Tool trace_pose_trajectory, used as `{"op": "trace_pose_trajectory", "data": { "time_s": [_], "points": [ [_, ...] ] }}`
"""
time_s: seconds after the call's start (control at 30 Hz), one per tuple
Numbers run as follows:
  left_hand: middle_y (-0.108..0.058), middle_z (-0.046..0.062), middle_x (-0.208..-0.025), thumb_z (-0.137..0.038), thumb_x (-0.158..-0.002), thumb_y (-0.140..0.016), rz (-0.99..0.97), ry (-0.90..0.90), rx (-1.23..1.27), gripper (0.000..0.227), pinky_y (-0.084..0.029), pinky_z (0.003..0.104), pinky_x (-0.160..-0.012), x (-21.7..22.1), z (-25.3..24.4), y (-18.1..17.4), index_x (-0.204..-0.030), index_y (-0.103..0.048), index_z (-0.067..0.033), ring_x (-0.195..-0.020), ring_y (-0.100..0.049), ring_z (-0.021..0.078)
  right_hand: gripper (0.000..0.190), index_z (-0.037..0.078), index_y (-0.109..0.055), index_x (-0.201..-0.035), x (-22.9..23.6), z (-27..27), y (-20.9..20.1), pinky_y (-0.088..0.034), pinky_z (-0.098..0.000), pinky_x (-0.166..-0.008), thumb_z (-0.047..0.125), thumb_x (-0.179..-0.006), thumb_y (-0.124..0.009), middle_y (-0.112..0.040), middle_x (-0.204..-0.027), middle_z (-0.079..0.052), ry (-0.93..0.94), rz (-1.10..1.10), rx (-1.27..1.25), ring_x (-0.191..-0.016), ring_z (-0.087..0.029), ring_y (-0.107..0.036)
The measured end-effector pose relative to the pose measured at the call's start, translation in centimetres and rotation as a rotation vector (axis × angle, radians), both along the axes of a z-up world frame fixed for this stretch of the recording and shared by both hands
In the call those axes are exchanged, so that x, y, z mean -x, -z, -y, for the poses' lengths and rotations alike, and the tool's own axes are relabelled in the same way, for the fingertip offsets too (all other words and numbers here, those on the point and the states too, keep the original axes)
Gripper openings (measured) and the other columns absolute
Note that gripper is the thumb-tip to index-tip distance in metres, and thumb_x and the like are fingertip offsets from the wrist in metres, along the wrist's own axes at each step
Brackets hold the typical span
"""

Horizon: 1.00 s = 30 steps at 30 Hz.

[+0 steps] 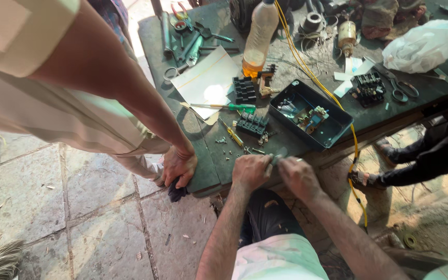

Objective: The person repeatedly files small metal components on a workbench using a hand file, picking up each piece, filing its edges, and placing it back on the table. The work area contains disassembled electrical parts, tools, and wires.

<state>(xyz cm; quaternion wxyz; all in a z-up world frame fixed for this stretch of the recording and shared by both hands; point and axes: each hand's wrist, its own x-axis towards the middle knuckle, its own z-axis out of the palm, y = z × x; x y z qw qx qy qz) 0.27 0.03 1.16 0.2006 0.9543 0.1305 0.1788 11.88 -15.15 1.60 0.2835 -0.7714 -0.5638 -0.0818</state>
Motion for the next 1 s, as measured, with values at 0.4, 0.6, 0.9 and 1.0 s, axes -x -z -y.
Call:
{"op": "trace_pose_trajectory", "data": {
  "time_s": [0.4, 0.6, 0.9, 1.0],
  "points": [
    [-0.074, 0.004, -0.081, -0.025, -0.09, -0.068, 0.035, 0.019, -0.035, 0.019, -0.057, 0.04, -0.07, -0.7, -0.3, 1.9, -0.104, -0.074, -0.0129, -0.075, -0.073, 0.0223, 0.013, -0.001, -0.07, -0.11, -1.0, 0.7, 1.5, -0.053, -0.0382, -0.061, 0.008, -0.101, -0.066, -0.063, -0.08, -0.012, 0.019, 0.105, 0.203, -0.069, -0.025, -0.062],
    [-0.073, 0.002, -0.081, -0.027, -0.09, -0.069, 0.093, 0.008, -0.074, 0.019, -0.057, 0.04, -0.068, -0.7, -0.3, 1.2, -0.103, -0.075, -0.014, -0.076, -0.072, 0.0224, 0.021, -0.006, -0.071, -0.115, -0.7, 0.6, 1.7, -0.053, -0.0356, -0.06, 0.007, -0.1, -0.066, -0.064, -0.08, -0.01, -0.032, 0.186, 0.162, -0.067, -0.021, -0.061],
    [-0.074, 0.003, -0.084, -0.026, -0.089, -0.07, 0.091, 0.023, -0.07, 0.02, -0.056, 0.041, -0.07, -0.6, -0.2, 1.3, -0.104, -0.074, -0.0138, -0.078, -0.072, 0.023, 0.023, -0.003, -0.074, -0.116, 0.7, 1.5, 1.4, -0.052, -0.0302, -0.064, 0.012, -0.1, -0.066, -0.07, -0.084, -0.008, 0.062, -0.564, -0.045, -0.071, -0.016, -0.062],
    [-0.073, 0.002, -0.083, -0.025, -0.087, -0.07, 0.094, 0.015, -0.069, 0.025, -0.056, 0.04, -0.07, -0.5, -0.3, 1.3, -0.108, -0.074, -0.014, -0.079, -0.072, 0.023, 0.024, -0.007, -0.073, -0.117, -0.3, 1.9, 2.1, -0.049, -0.0246, -0.063, 0.01, -0.104, -0.061, -0.072, -0.086, -0.01, -0.007, -1.359, -0.324, -0.07, -0.012, -0.061]
  ]
}}
